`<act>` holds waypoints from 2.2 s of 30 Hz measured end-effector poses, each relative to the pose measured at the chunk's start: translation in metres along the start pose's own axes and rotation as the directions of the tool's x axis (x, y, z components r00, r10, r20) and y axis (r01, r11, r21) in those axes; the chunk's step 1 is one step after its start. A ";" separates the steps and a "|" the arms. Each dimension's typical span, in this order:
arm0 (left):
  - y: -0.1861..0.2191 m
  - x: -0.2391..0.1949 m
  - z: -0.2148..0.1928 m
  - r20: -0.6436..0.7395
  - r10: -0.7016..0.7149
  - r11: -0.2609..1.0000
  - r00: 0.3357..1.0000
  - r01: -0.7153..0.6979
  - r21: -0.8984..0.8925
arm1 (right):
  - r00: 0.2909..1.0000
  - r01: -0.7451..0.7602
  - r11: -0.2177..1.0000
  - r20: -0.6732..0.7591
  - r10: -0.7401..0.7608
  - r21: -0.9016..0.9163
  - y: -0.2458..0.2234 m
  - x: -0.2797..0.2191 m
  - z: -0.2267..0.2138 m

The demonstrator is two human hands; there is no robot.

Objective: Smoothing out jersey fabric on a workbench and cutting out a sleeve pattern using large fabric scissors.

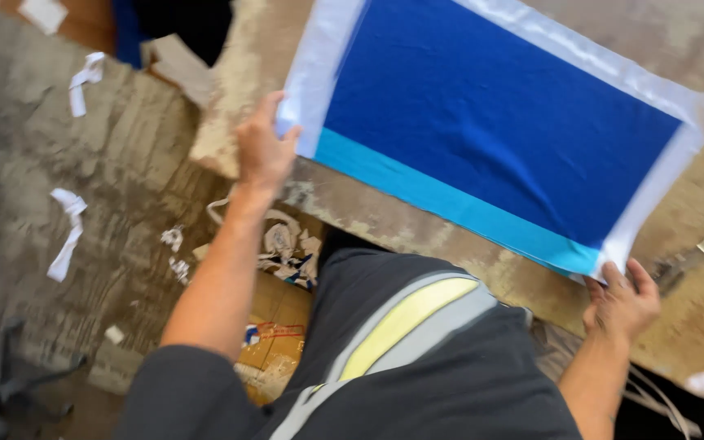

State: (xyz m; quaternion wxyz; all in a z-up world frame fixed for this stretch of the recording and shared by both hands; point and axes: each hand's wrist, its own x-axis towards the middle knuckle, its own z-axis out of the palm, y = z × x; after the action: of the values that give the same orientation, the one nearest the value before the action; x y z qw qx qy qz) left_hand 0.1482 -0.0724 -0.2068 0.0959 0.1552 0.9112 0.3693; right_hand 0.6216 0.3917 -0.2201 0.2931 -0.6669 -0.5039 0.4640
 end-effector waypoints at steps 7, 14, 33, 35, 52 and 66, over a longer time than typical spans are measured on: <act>0.036 0.004 -0.022 0.056 -0.011 0.996 0.998 0.006 0.084 | 0.999 0.019 0.993 0.035 -0.023 0.112 -0.042 -0.034 -0.018; 0.027 0.007 -0.024 0.036 0.016 0.983 0.999 -0.022 0.183 | 1.000 0.012 0.998 -0.020 -0.011 0.056 -0.009 -0.037 -0.007; 0.005 0.013 -0.014 0.019 0.254 0.918 0.967 -0.247 0.311 | 0.989 0.090 0.961 -0.091 -0.117 -0.261 -0.019 -0.060 0.003; 0.012 0.012 -0.016 0.038 0.179 0.944 0.983 -0.182 0.274 | 0.975 0.159 0.929 -0.093 -0.200 -0.334 -0.027 -0.067 0.004; 0.060 0.038 0.009 0.004 0.316 0.891 0.949 -0.298 0.344 | 0.747 0.579 0.601 0.064 -0.662 -0.551 -0.054 -0.039 0.043; 0.076 0.066 0.040 0.427 0.239 0.734 0.872 -0.451 0.508 | 0.737 0.672 0.223 0.610 -0.293 -0.706 -0.117 0.003 0.127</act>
State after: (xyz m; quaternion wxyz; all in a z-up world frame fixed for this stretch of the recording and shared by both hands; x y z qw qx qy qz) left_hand 0.1139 0.0282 -0.1862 0.1237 0.4061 0.9043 0.0453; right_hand 0.4592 0.4225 -0.1712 -0.0769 -0.4236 -0.8961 0.1079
